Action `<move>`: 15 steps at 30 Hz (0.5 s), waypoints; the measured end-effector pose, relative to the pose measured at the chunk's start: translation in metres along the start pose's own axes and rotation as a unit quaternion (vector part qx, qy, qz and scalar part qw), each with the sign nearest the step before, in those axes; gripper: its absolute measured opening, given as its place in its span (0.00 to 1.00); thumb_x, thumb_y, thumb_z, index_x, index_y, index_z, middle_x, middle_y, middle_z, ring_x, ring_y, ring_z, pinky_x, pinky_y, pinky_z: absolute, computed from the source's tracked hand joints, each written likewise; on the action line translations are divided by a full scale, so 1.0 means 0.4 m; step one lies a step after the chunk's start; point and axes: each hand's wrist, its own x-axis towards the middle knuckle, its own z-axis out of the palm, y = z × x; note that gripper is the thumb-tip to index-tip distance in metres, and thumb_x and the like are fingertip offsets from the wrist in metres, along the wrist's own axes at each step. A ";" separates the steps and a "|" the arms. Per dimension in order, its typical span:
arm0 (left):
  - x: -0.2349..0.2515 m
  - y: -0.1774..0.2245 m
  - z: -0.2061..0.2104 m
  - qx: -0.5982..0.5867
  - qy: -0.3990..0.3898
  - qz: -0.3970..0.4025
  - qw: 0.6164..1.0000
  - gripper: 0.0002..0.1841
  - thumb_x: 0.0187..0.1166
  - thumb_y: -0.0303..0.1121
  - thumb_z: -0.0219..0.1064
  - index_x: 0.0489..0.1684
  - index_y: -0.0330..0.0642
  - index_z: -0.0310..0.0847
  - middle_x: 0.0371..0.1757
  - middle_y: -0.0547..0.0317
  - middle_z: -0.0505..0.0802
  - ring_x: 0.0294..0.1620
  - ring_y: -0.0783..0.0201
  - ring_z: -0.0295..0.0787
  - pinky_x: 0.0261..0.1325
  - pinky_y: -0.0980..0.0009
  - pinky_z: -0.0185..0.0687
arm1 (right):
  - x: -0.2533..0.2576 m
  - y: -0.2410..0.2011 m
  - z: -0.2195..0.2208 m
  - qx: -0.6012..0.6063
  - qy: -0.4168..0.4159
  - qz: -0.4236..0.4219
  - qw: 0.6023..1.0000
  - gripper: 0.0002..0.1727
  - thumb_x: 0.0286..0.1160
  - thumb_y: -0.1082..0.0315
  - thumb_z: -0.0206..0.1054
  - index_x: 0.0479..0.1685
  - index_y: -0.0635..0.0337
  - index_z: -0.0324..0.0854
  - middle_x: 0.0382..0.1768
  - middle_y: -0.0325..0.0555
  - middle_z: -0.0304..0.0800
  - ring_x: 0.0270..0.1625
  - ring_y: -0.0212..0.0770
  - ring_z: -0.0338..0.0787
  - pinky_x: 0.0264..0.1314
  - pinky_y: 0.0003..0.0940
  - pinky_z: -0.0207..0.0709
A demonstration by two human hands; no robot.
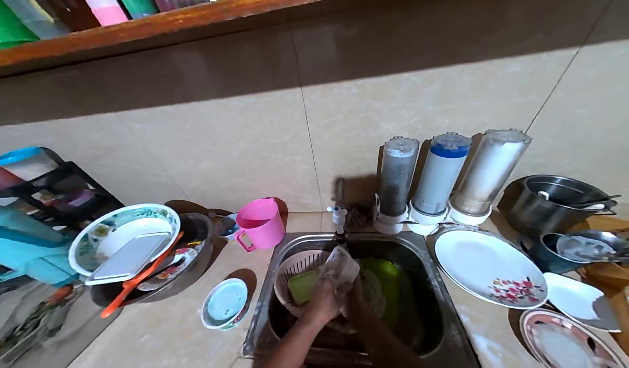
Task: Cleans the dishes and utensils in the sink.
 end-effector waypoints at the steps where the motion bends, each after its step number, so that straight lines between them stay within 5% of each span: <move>1: 0.006 0.009 0.001 0.001 0.003 -0.020 1.000 0.26 0.87 0.44 0.62 0.74 0.32 0.78 0.70 0.34 0.87 0.76 0.42 0.81 0.82 0.49 0.70 | 0.032 0.017 -0.006 0.023 0.012 -0.053 0.998 0.34 0.96 0.48 0.30 0.76 0.65 0.68 0.55 0.53 0.85 0.52 0.36 0.86 0.57 0.35 0.81; 3: 0.028 0.009 0.008 -0.017 0.011 -0.052 0.998 0.24 0.86 0.43 0.62 0.70 0.32 0.81 0.66 0.34 0.88 0.72 0.41 0.84 0.78 0.46 0.74 | 0.072 0.058 -0.027 0.068 -0.023 -0.091 0.993 0.34 0.93 0.43 0.36 0.71 0.63 0.71 0.47 0.45 0.88 0.47 0.33 0.89 0.51 0.33 0.84; 5: 0.043 0.002 0.011 -0.129 0.030 -0.050 0.990 0.24 0.86 0.39 0.64 0.73 0.29 0.76 0.67 0.35 0.87 0.71 0.45 0.84 0.77 0.49 0.76 | 0.079 0.090 -0.040 0.110 -0.089 -0.054 0.989 0.24 0.91 0.51 0.47 0.69 0.60 0.70 0.47 0.41 0.87 0.47 0.32 0.88 0.51 0.32 0.84; 7: 0.039 -0.020 0.019 -0.185 -0.014 0.013 0.983 0.29 0.86 0.36 0.65 0.82 0.28 0.66 0.75 0.34 0.82 0.78 0.48 0.78 0.83 0.54 0.70 | 0.061 0.079 -0.043 0.129 -0.130 -0.032 0.983 0.20 0.93 0.58 0.43 0.67 0.61 0.71 0.47 0.43 0.86 0.48 0.33 0.87 0.52 0.34 0.83; 8: 0.026 -0.028 0.019 -0.109 -0.057 0.037 0.992 0.31 0.84 0.37 0.67 0.82 0.26 0.65 0.76 0.33 0.81 0.79 0.46 0.77 0.85 0.52 0.68 | 0.058 0.071 -0.051 0.124 -0.144 -0.041 0.981 0.20 0.93 0.60 0.41 0.67 0.60 0.72 0.46 0.42 0.88 0.47 0.31 0.88 0.51 0.32 0.85; 11: -0.005 -0.054 0.034 0.145 -0.108 0.099 0.979 0.20 0.85 0.35 0.62 0.62 0.24 0.82 0.64 0.30 0.88 0.72 0.38 0.83 0.79 0.46 0.72 | 0.060 0.011 -0.058 0.069 -0.123 -0.002 0.990 0.19 0.96 0.61 0.41 0.68 0.60 0.70 0.42 0.42 0.87 0.41 0.30 0.89 0.43 0.29 0.86; 13: -0.009 -0.049 0.022 0.140 -0.088 0.069 0.984 0.19 0.87 0.38 0.61 0.60 0.27 0.84 0.62 0.32 0.89 0.70 0.39 0.85 0.77 0.45 0.74 | 0.043 -0.004 -0.041 0.020 -0.099 -0.006 0.995 0.21 0.96 0.60 0.41 0.75 0.62 0.67 0.50 0.45 0.86 0.47 0.30 0.86 0.49 0.29 0.83; 15: 0.005 -0.028 0.007 0.014 -0.032 0.017 0.999 0.22 0.87 0.40 0.62 0.68 0.30 0.82 0.66 0.35 0.89 0.72 0.43 0.84 0.80 0.47 0.73 | 0.044 0.027 -0.037 -0.010 -0.075 -0.083 0.994 0.25 0.96 0.62 0.41 0.81 0.70 0.63 0.66 0.54 0.81 0.62 0.33 0.82 0.66 0.29 0.76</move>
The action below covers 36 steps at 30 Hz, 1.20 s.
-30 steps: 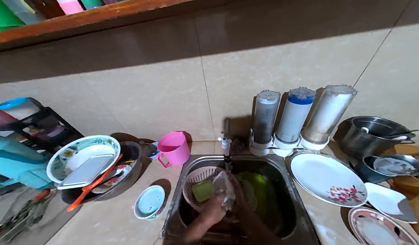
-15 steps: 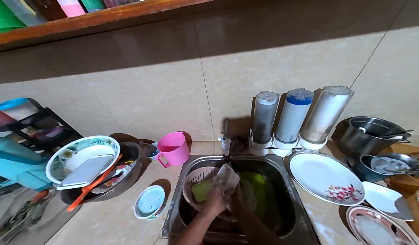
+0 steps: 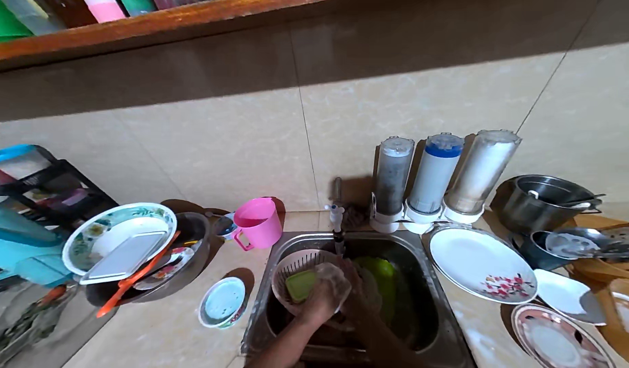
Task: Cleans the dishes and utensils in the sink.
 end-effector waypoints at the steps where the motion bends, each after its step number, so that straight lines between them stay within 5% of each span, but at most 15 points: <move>1: 0.011 0.004 -0.009 -0.094 0.032 -0.020 0.995 0.21 0.89 0.37 0.60 0.71 0.30 0.79 0.68 0.35 0.88 0.73 0.45 0.83 0.81 0.50 0.72 | 0.007 0.030 0.003 -0.008 0.018 -0.035 0.999 0.26 0.95 0.61 0.43 0.80 0.71 0.63 0.67 0.56 0.80 0.63 0.35 0.82 0.67 0.31 0.76; 3: 0.043 0.002 -0.008 -0.348 0.106 -0.078 0.928 0.23 0.95 0.40 0.48 0.71 0.29 0.76 0.61 0.38 0.88 0.63 0.50 0.86 0.69 0.54 0.80 | -0.011 0.059 0.002 -0.061 -0.013 -0.039 0.997 0.29 0.93 0.61 0.43 0.86 0.71 0.57 0.77 0.59 0.73 0.73 0.39 0.78 0.76 0.35 0.72; 5: 0.056 0.012 -0.009 -0.499 0.123 -0.110 0.851 0.31 0.94 0.55 0.42 0.73 0.37 0.74 0.58 0.43 0.89 0.57 0.53 0.87 0.60 0.51 0.83 | -0.041 0.049 0.008 -0.084 -0.048 0.034 0.995 0.31 0.88 0.62 0.47 0.87 0.70 0.55 0.75 0.59 0.74 0.69 0.40 0.79 0.72 0.37 0.75; 8: 0.015 0.000 -0.007 -0.274 0.017 0.042 0.961 0.29 0.90 0.31 0.54 0.89 0.30 0.56 0.82 0.36 0.75 0.83 0.51 0.72 0.86 0.57 0.66 | -0.057 -0.009 0.055 0.002 -0.013 0.061 0.998 0.28 0.96 0.50 0.37 0.78 0.62 0.64 0.56 0.48 0.83 0.53 0.34 0.85 0.54 0.34 0.83; 12: -0.017 -0.012 -0.013 0.048 -0.012 0.049 0.998 0.27 0.84 0.41 0.65 0.76 0.31 0.76 0.70 0.33 0.86 0.75 0.41 0.81 0.83 0.48 0.69 | -0.032 -0.061 0.031 0.050 0.012 0.069 0.996 0.36 0.93 0.40 0.30 0.81 0.57 0.64 0.60 0.48 0.84 0.57 0.36 0.85 0.58 0.39 0.82; 15: -0.010 -0.010 -0.014 -0.071 0.008 -0.009 0.997 0.22 0.86 0.36 0.63 0.72 0.29 0.78 0.67 0.36 0.88 0.72 0.47 0.84 0.80 0.54 0.73 | -0.014 -0.055 0.011 0.025 -0.032 0.054 0.998 0.27 0.96 0.50 0.35 0.71 0.61 0.69 0.47 0.45 0.86 0.46 0.32 0.87 0.49 0.33 0.84; 18: -0.013 0.010 0.002 -0.397 0.088 -0.043 0.913 0.19 0.91 0.34 0.56 0.72 0.30 0.74 0.57 0.45 0.89 0.55 0.60 0.87 0.61 0.62 0.84 | -0.056 -0.127 0.029 -0.030 -0.068 0.138 0.988 0.24 0.96 0.58 0.40 0.77 0.63 0.67 0.53 0.45 0.85 0.48 0.31 0.85 0.54 0.31 0.81; 19: -0.023 0.013 0.006 -0.424 0.080 -0.041 0.901 0.21 0.91 0.34 0.57 0.77 0.33 0.70 0.64 0.45 0.87 0.60 0.60 0.86 0.65 0.61 0.83 | -0.088 -0.190 0.063 -0.030 -0.043 0.173 0.983 0.22 0.96 0.60 0.37 0.71 0.62 0.69 0.47 0.44 0.85 0.42 0.31 0.85 0.48 0.30 0.81; 22: -0.058 -0.021 -0.001 -0.158 -0.027 0.040 0.986 0.34 0.77 0.29 0.71 0.82 0.24 0.64 0.76 0.32 0.81 0.80 0.48 0.77 0.84 0.55 0.70 | -0.087 -0.170 0.041 0.057 -0.033 0.138 0.988 0.23 0.95 0.58 0.33 0.58 0.62 0.72 0.33 0.41 0.83 0.30 0.30 0.84 0.34 0.28 0.81; 24: -0.071 -0.042 -0.026 -0.040 -0.034 0.122 0.991 0.20 0.80 0.29 0.69 0.65 0.23 0.82 0.62 0.30 0.90 0.68 0.41 0.86 0.77 0.46 0.74 | -0.035 -0.055 -0.023 0.110 -0.098 0.104 0.984 0.25 0.94 0.50 0.36 0.59 0.57 0.75 0.36 0.38 0.88 0.36 0.31 0.88 0.39 0.30 0.86; 26: -0.063 -0.096 -0.031 -0.185 0.036 0.155 0.970 0.12 0.81 0.25 0.61 0.52 0.26 0.86 0.45 0.52 0.94 0.50 0.66 0.91 0.64 0.63 0.86 | -0.017 -0.001 -0.039 0.121 -0.112 0.165 0.972 0.28 0.90 0.42 0.40 0.61 0.54 0.75 0.42 0.42 0.90 0.43 0.38 0.90 0.45 0.40 0.86; 28: -0.059 -0.108 -0.034 -0.401 0.106 0.078 0.907 0.13 0.88 0.29 0.48 0.58 0.34 0.75 0.39 0.69 0.91 0.40 0.79 0.90 0.50 0.75 0.89 | -0.039 -0.035 -0.028 0.075 -0.088 0.215 0.970 0.26 0.91 0.45 0.45 0.67 0.55 0.73 0.47 0.43 0.89 0.48 0.37 0.89 0.51 0.40 0.86; 31: -0.024 -0.127 -0.061 -0.374 0.199 -0.016 0.906 0.22 0.95 0.40 0.42 0.72 0.32 0.70 0.51 0.58 0.88 0.49 0.76 0.87 0.56 0.71 0.86 | -0.037 -0.044 -0.008 0.049 -0.048 0.192 0.979 0.23 0.92 0.49 0.50 0.67 0.57 0.74 0.47 0.44 0.88 0.47 0.36 0.88 0.51 0.37 0.84; 33: 0.035 -0.198 -0.052 -0.251 0.282 -0.021 0.926 0.24 0.93 0.38 0.49 0.60 0.19 0.78 0.51 0.33 0.89 0.51 0.56 0.87 0.62 0.52 0.80 | -0.043 -0.047 -0.003 -0.006 0.017 0.128 0.992 0.26 0.93 0.51 0.52 0.74 0.63 0.72 0.54 0.53 0.86 0.51 0.41 0.87 0.56 0.42 0.82; 36: 0.026 -0.149 -0.020 -0.231 0.335 0.090 0.909 0.24 0.93 0.36 0.44 0.58 0.20 0.79 0.51 0.40 0.90 0.50 0.65 0.87 0.61 0.63 0.82 | -0.071 -0.109 0.019 -0.223 0.079 0.030 0.971 0.26 0.95 0.55 0.48 0.66 0.73 0.77 0.46 0.59 0.84 0.43 0.45 0.84 0.51 0.41 0.80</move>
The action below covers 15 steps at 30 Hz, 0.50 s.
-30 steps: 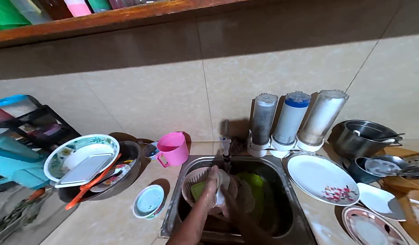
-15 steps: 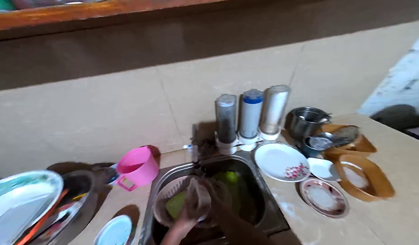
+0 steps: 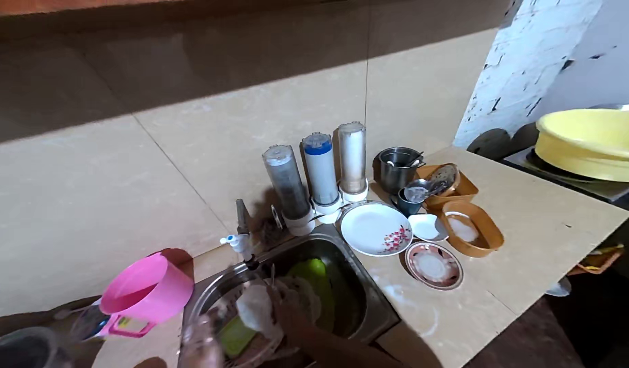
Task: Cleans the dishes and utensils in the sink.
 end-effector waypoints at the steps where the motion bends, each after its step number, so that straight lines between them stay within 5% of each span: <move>1: -0.037 0.040 0.026 -0.022 -0.024 0.075 0.997 0.21 0.90 0.31 0.47 0.60 0.18 0.79 0.55 0.39 0.91 0.56 0.65 0.88 0.65 0.67 0.82 | -0.018 -0.017 0.000 -0.076 0.001 -0.019 0.997 0.26 0.96 0.58 0.47 0.68 0.74 0.77 0.51 0.63 0.86 0.51 0.48 0.86 0.60 0.43 0.80; 3: -0.091 0.090 0.091 -0.015 -0.068 0.231 0.970 0.18 0.83 0.27 0.59 0.59 0.20 0.84 0.65 0.34 0.90 0.73 0.55 0.85 0.80 0.63 0.75 | -0.064 -0.027 -0.003 -0.195 -0.056 -0.034 0.979 0.26 0.93 0.69 0.47 0.82 0.80 0.63 0.79 0.74 0.70 0.84 0.62 0.70 0.89 0.50 0.57; 4: -0.088 0.096 0.118 0.014 -0.061 0.278 0.959 0.17 0.83 0.30 0.61 0.57 0.24 0.88 0.66 0.36 0.91 0.77 0.49 0.83 0.85 0.58 0.70 | -0.077 -0.020 0.000 -0.197 -0.047 -0.051 0.978 0.27 0.91 0.71 0.48 0.83 0.81 0.60 0.82 0.75 0.66 0.87 0.63 0.65 0.91 0.49 0.53; 5: -0.068 0.098 0.126 0.037 -0.056 0.270 0.961 0.18 0.82 0.30 0.61 0.58 0.25 0.89 0.65 0.36 0.92 0.76 0.45 0.83 0.85 0.54 0.69 | -0.079 -0.020 0.001 -0.192 -0.021 -0.067 0.979 0.26 0.91 0.70 0.48 0.82 0.80 0.62 0.80 0.74 0.69 0.85 0.61 0.69 0.90 0.48 0.56; 9: 0.021 0.136 0.084 -0.063 -0.032 0.005 0.997 0.18 0.90 0.28 0.52 0.65 0.21 0.80 0.64 0.35 0.89 0.68 0.56 0.85 0.76 0.61 0.74 | -0.114 -0.069 -0.021 -0.124 0.039 -0.124 0.984 0.24 0.93 0.64 0.49 0.63 0.78 0.82 0.51 0.68 0.90 0.57 0.55 0.89 0.69 0.50 0.77; 11: -0.022 0.139 0.103 -0.048 -0.031 0.087 0.995 0.20 0.88 0.25 0.52 0.69 0.20 0.78 0.71 0.32 0.86 0.75 0.50 0.83 0.82 0.58 0.72 | -0.120 -0.098 -0.035 -0.150 0.090 -0.134 0.975 0.23 0.93 0.63 0.50 0.54 0.75 0.86 0.41 0.65 0.91 0.48 0.55 0.91 0.59 0.52 0.81; 13: -0.084 0.128 0.141 0.020 -0.043 0.223 0.974 0.20 0.84 0.29 0.56 0.65 0.23 0.84 0.70 0.32 0.88 0.79 0.41 0.80 0.85 0.51 0.68 | -0.100 -0.098 -0.056 -0.196 0.080 -0.107 0.971 0.24 0.93 0.60 0.49 0.58 0.72 0.86 0.48 0.65 0.92 0.55 0.58 0.90 0.65 0.56 0.79; 15: -0.104 0.092 0.174 -0.006 -0.035 0.294 0.955 0.20 0.84 0.35 0.57 0.58 0.29 0.90 0.65 0.39 0.92 0.80 0.44 0.78 0.89 0.50 0.63 | -0.083 -0.045 -0.069 -0.188 0.060 -0.141 0.970 0.21 0.89 0.62 0.56 0.61 0.70 0.85 0.50 0.64 0.92 0.57 0.57 0.91 0.65 0.55 0.80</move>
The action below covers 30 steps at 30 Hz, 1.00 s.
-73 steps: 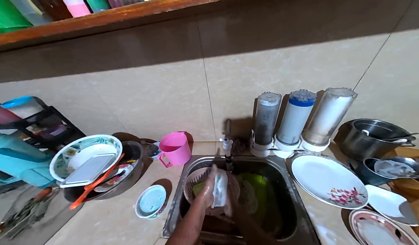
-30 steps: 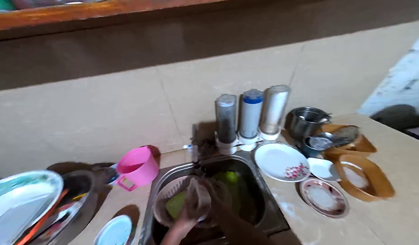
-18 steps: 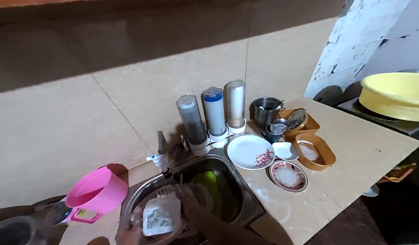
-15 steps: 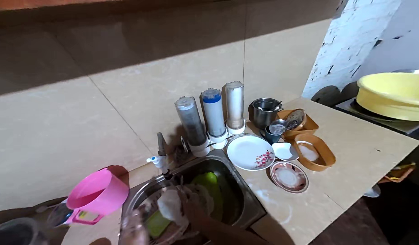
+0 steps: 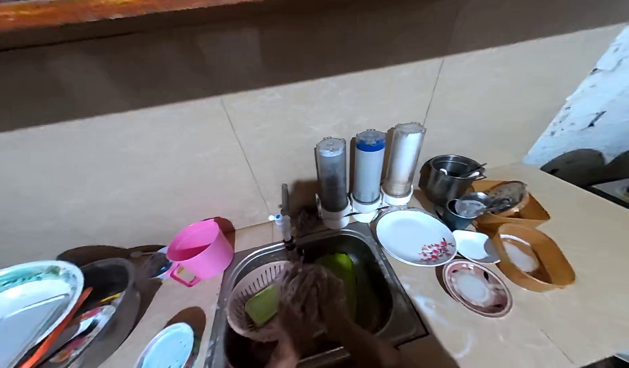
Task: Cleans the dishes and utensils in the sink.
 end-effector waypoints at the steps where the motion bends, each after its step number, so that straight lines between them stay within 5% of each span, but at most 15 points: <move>1: -0.001 -0.018 0.003 -0.058 0.006 -0.032 0.998 0.20 0.82 0.34 0.59 0.56 0.24 0.88 0.65 0.37 0.91 0.80 0.48 0.79 0.89 0.55 0.63 | -0.008 0.022 0.002 0.008 0.000 -0.027 1.000 0.20 0.82 0.61 0.63 0.59 0.70 0.87 0.47 0.62 0.93 0.53 0.55 0.93 0.61 0.55 0.83; 3: 0.025 -0.057 -0.017 -0.180 0.014 -0.134 0.974 0.20 0.83 0.29 0.55 0.62 0.17 0.79 0.65 0.41 0.90 0.71 0.65 0.84 0.79 0.68 0.75 | -0.048 0.017 -0.018 0.031 -0.039 -0.018 0.999 0.22 0.69 0.57 0.76 0.50 0.71 0.87 0.36 0.59 0.91 0.42 0.52 0.91 0.50 0.53 0.83; 4: 0.041 -0.075 -0.034 -0.219 0.014 -0.180 0.959 0.19 0.86 0.31 0.52 0.62 0.22 0.79 0.59 0.54 0.92 0.62 0.74 0.88 0.71 0.73 0.82 | -0.071 0.008 -0.041 0.041 -0.067 -0.014 0.997 0.23 0.69 0.56 0.77 0.47 0.71 0.86 0.32 0.55 0.89 0.37 0.47 0.89 0.46 0.48 0.83; 6: 0.056 -0.104 -0.085 -0.163 0.000 -0.261 0.951 0.19 0.90 0.32 0.51 0.57 0.24 0.83 0.45 0.57 0.93 0.41 0.76 0.89 0.52 0.71 0.88 | -0.118 -0.003 -0.112 0.004 -0.052 -0.055 0.997 0.20 0.75 0.57 0.72 0.40 0.72 0.86 0.30 0.54 0.87 0.35 0.46 0.87 0.44 0.45 0.82; 8: 0.042 -0.173 -0.165 -0.066 0.018 -0.309 0.949 0.21 0.91 0.38 0.50 0.49 0.26 0.82 0.29 0.62 0.89 0.24 0.75 0.85 0.32 0.69 0.89 | -0.130 0.060 -0.205 -0.128 0.132 -0.178 0.967 0.14 0.70 0.60 0.73 0.28 0.65 0.89 0.27 0.51 0.91 0.34 0.48 0.92 0.43 0.49 0.86; 9: 0.031 -0.227 -0.220 -0.014 0.041 -0.323 0.946 0.21 0.91 0.41 0.51 0.46 0.28 0.81 0.28 0.64 0.87 0.24 0.76 0.84 0.32 0.70 0.87 | -0.112 0.111 -0.269 -0.194 0.226 -0.225 0.928 0.13 0.69 0.61 0.71 0.25 0.63 0.89 0.27 0.50 0.92 0.35 0.49 0.92 0.46 0.50 0.85; 11: 0.006 -0.332 -0.349 0.134 0.055 -0.354 0.924 0.26 0.90 0.46 0.51 0.45 0.26 0.84 0.35 0.51 0.90 0.34 0.64 0.88 0.46 0.60 0.87 | -0.072 0.192 -0.443 -0.341 0.331 -0.215 0.853 0.21 0.78 0.56 0.64 0.24 0.65 0.87 0.28 0.56 0.90 0.37 0.57 0.92 0.50 0.58 0.82; 12: -0.015 -0.352 -0.414 0.203 0.022 -0.386 0.899 0.31 0.91 0.49 0.49 0.55 0.23 0.83 0.48 0.36 0.92 0.51 0.48 0.91 0.63 0.48 0.82 | -0.062 0.222 -0.536 -0.403 0.339 -0.168 0.833 0.22 0.80 0.58 0.61 0.31 0.70 0.89 0.33 0.64 0.91 0.43 0.68 0.92 0.57 0.68 0.78; 14: -0.074 -0.373 -0.508 0.283 -0.103 -0.420 0.856 0.33 0.93 0.50 0.46 0.76 0.24 0.72 0.73 0.24 0.82 0.79 0.31 0.75 0.83 0.35 0.62 | -0.035 0.292 -0.710 -0.463 0.315 -0.049 0.827 0.19 0.84 0.62 0.61 0.46 0.72 0.89 0.47 0.74 0.90 0.58 0.80 0.86 0.68 0.80 0.64; 18: -0.155 -0.415 -0.505 0.333 -0.152 -0.403 0.839 0.31 0.91 0.43 0.55 0.85 0.28 0.63 0.81 0.17 0.69 0.82 0.23 0.68 0.81 0.33 0.65 | 0.017 0.398 -0.889 -0.474 0.302 0.057 0.825 0.25 0.82 0.59 0.67 0.71 0.67 0.80 0.75 0.78 0.73 0.83 0.85 0.60 0.78 0.87 0.44; 20: -0.152 -0.419 -0.520 0.267 -0.122 -0.405 0.866 0.27 0.89 0.36 0.59 0.84 0.29 0.66 0.80 0.20 0.73 0.81 0.27 0.70 0.82 0.36 0.64 | 0.036 0.391 -0.827 -0.472 0.312 -0.033 0.824 0.32 0.78 0.53 0.68 0.75 0.68 0.76 0.76 0.80 0.70 0.82 0.88 0.58 0.76 0.88 0.46; 22: -0.158 -0.418 -0.551 0.246 -0.092 -0.396 0.880 0.23 0.83 0.33 0.67 0.75 0.30 0.77 0.71 0.24 0.83 0.74 0.30 0.79 0.78 0.35 0.70 | 0.047 0.356 -0.666 -0.461 0.278 -0.159 0.828 0.33 0.78 0.48 0.64 0.68 0.71 0.80 0.69 0.78 0.78 0.76 0.86 0.70 0.73 0.83 0.58; 26: -0.148 -0.377 -0.550 0.348 -0.167 -0.443 0.809 0.26 0.82 0.34 0.67 0.79 0.33 0.75 0.81 0.27 0.76 0.85 0.29 0.67 0.85 0.36 0.60 | 0.063 0.312 -0.226 -0.338 0.129 -0.347 0.865 0.19 0.77 0.54 0.63 0.45 0.61 0.93 0.56 0.58 0.93 0.64 0.67 0.88 0.68 0.67 0.76; 28: -0.168 -0.394 -0.554 0.325 -0.178 -0.389 0.843 0.25 0.77 0.33 0.71 0.73 0.33 0.80 0.79 0.29 0.79 0.83 0.30 0.69 0.86 0.37 0.60 | 0.054 0.243 -0.049 -0.277 -0.045 -0.292 0.914 0.15 0.75 0.64 0.69 0.52 0.62 0.93 0.62 0.59 0.90 0.71 0.66 0.83 0.75 0.65 0.72; 30: -0.173 -0.405 -0.566 0.340 -0.157 -0.400 0.837 0.26 0.76 0.36 0.73 0.73 0.36 0.81 0.78 0.32 0.80 0.82 0.32 0.71 0.83 0.38 0.64 | 0.086 0.165 0.084 -0.304 -0.221 -0.191 0.907 0.17 0.81 0.65 0.65 0.62 0.61 0.88 0.71 0.59 0.84 0.79 0.62 0.77 0.82 0.58 0.67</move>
